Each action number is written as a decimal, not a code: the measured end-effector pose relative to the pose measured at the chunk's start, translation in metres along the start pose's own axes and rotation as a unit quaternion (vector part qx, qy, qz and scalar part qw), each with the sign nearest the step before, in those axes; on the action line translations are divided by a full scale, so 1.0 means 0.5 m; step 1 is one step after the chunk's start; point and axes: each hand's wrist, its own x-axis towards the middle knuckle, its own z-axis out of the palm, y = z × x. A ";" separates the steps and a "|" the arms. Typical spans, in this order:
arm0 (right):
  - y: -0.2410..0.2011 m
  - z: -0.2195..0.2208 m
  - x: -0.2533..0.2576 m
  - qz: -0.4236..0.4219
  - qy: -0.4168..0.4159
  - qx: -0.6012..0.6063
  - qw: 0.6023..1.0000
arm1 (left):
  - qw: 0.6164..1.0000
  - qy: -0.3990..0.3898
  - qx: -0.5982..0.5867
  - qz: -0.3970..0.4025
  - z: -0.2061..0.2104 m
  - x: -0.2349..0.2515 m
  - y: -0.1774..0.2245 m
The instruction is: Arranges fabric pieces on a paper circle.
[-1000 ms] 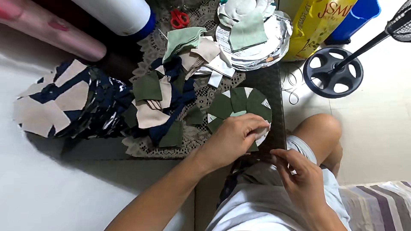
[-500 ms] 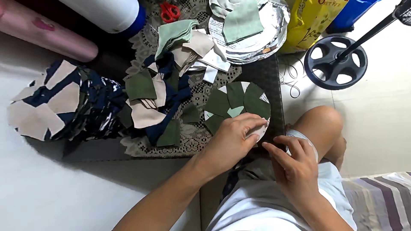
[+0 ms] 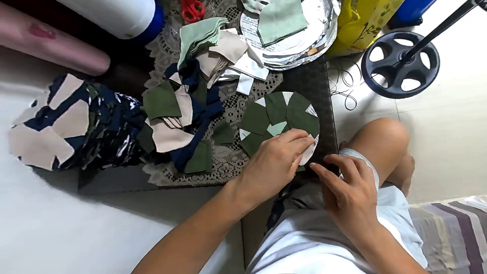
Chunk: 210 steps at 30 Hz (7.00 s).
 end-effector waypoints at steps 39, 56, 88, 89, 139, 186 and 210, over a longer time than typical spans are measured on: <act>0.019 0.023 0.025 -0.082 0.015 -0.047 0.995 | 0.999 -0.034 -0.016 0.013 -0.006 0.005 -0.001; 0.017 0.023 0.025 -0.083 0.003 -0.063 0.995 | 0.973 0.129 0.160 -0.101 -0.023 -0.032 -0.008; 0.009 0.010 0.089 -0.119 0.028 0.020 0.992 | 0.978 0.126 0.068 -0.149 0.012 0.001 -0.015; 0.008 0.015 0.089 -0.126 0.031 0.042 0.991 | 0.973 0.157 0.067 -0.157 -0.008 -0.004 -0.024; -0.038 0.060 0.271 -0.031 -0.059 0.193 0.979 | 0.957 0.059 -0.091 -0.268 -0.284 0.191 -0.285; -0.064 0.055 0.387 0.017 -0.223 0.048 0.974 | 0.967 0.025 -0.012 -0.255 -0.253 0.194 -0.238; -0.019 -0.045 0.295 0.294 -0.244 0.548 0.744 | 0.781 0.061 -0.573 -0.240 -0.131 0.029 -0.030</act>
